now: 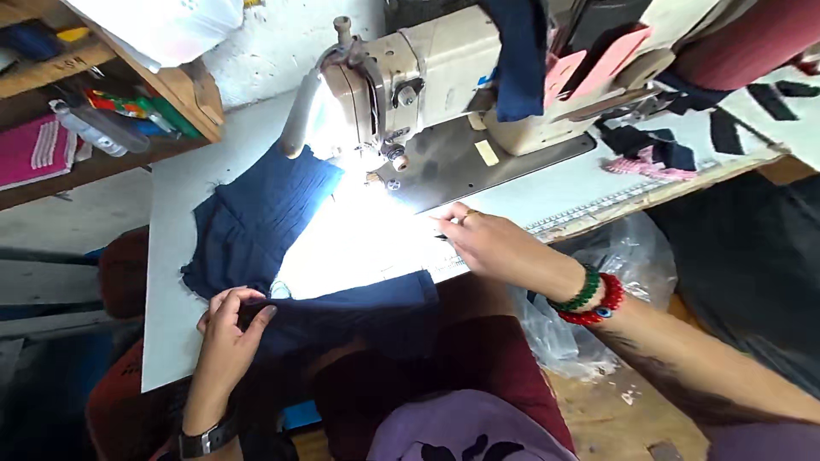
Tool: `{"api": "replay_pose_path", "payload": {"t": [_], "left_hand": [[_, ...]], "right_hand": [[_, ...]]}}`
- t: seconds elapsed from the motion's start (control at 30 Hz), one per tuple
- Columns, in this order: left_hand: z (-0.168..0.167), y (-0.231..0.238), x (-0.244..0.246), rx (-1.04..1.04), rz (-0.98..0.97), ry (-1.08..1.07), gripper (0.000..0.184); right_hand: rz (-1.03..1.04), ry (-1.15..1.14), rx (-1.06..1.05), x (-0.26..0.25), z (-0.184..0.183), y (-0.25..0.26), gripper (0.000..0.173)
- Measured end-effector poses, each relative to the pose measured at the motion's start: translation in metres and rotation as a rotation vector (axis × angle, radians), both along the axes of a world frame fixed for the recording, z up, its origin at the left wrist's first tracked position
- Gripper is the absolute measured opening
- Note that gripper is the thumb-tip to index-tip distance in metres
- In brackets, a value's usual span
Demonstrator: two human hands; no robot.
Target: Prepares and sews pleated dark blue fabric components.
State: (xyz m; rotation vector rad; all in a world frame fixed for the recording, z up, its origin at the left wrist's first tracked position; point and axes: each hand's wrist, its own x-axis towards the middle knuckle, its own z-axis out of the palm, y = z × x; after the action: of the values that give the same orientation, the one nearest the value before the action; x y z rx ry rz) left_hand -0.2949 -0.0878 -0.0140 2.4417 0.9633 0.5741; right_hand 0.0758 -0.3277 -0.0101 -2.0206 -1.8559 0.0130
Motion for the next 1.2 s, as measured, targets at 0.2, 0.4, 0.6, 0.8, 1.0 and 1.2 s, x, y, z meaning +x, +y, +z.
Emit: {"api": "replay_pose_path", "payload": {"t": [0.2,0.4,0.6,0.8,1.0,1.2], "left_hand": [[-0.011,0.001,-0.003,0.021,-0.032,-0.035,0.036],[-0.014,0.002,-0.005,0.024,-0.049,-0.052,0.032],[-0.013,0.001,-0.006,0.010,-0.067,-0.050,0.028],[-0.013,-0.001,-0.009,0.013,-0.104,-0.091,0.021],[-0.010,-0.021,-0.019,0.294,-0.096,-0.050,0.023],[-0.015,-0.033,-0.036,0.360,-0.022,0.052,0.030]], "right_hand": [[0.237,-0.064,-0.006,-0.018,0.001,0.011,0.020],[0.322,-0.068,-0.024,-0.033,0.004,0.012,0.025],[0.264,0.029,-0.061,-0.037,0.001,0.016,0.031],[0.139,0.210,0.097,-0.038,-0.011,-0.016,0.036],[0.162,0.061,0.187,-0.065,-0.049,-0.029,0.031],[0.104,0.087,0.267,-0.071,-0.056,-0.027,0.030]]}}
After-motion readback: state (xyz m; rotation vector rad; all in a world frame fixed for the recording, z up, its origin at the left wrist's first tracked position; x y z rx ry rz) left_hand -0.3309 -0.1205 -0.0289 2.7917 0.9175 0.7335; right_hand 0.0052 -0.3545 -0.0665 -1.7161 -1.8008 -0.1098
